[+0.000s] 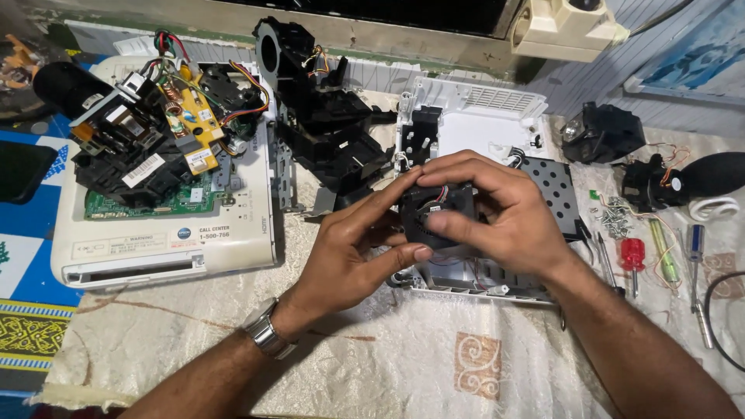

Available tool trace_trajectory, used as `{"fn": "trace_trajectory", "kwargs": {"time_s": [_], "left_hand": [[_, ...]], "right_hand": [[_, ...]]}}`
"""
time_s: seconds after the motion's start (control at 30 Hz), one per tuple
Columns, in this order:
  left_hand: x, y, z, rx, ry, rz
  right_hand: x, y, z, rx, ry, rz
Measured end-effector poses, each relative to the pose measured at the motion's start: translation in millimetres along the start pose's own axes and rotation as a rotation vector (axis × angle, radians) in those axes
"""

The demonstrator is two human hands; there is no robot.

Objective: Removing the optical engine assembly and cooling fan from a disassembled projector by disconnecting wires and lifting the components.

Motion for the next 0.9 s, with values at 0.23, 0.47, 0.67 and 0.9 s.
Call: {"fn": "trace_trajectory", "kwargs": {"time_s": [0.23, 0.47, 0.67, 0.9], "left_hand": [[-0.9, 0.4, 0.8, -0.009, 0.017, -0.013], [-4.1, 1.8, 2.0, -0.009, 0.056, -0.030], [-13.4, 5.0, -3.7, 0.045, 0.118, -0.103], [-26.1, 10.5, -9.9, 0.103, 0.114, -0.206]], "right_hand": [[-8.7, 3.0, -1.1, 0.079, -0.076, -0.041], [-4.7, 3.3, -6.3, 0.135, -0.080, 0.045], [1.0, 2.6, -0.5, -0.019, -0.110, 0.015], [1.7, 2.6, 13.4, -0.233, -0.151, 0.050]]}}
Point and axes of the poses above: each hand's wrist, its own y-axis away from the middle knuckle, its own z-axis out of the palm, x = y × z, the point moved 10 cm from there along -y, towards the middle knuckle, and after that the axes turned 14 degrees about z, right-handed, at the moved point
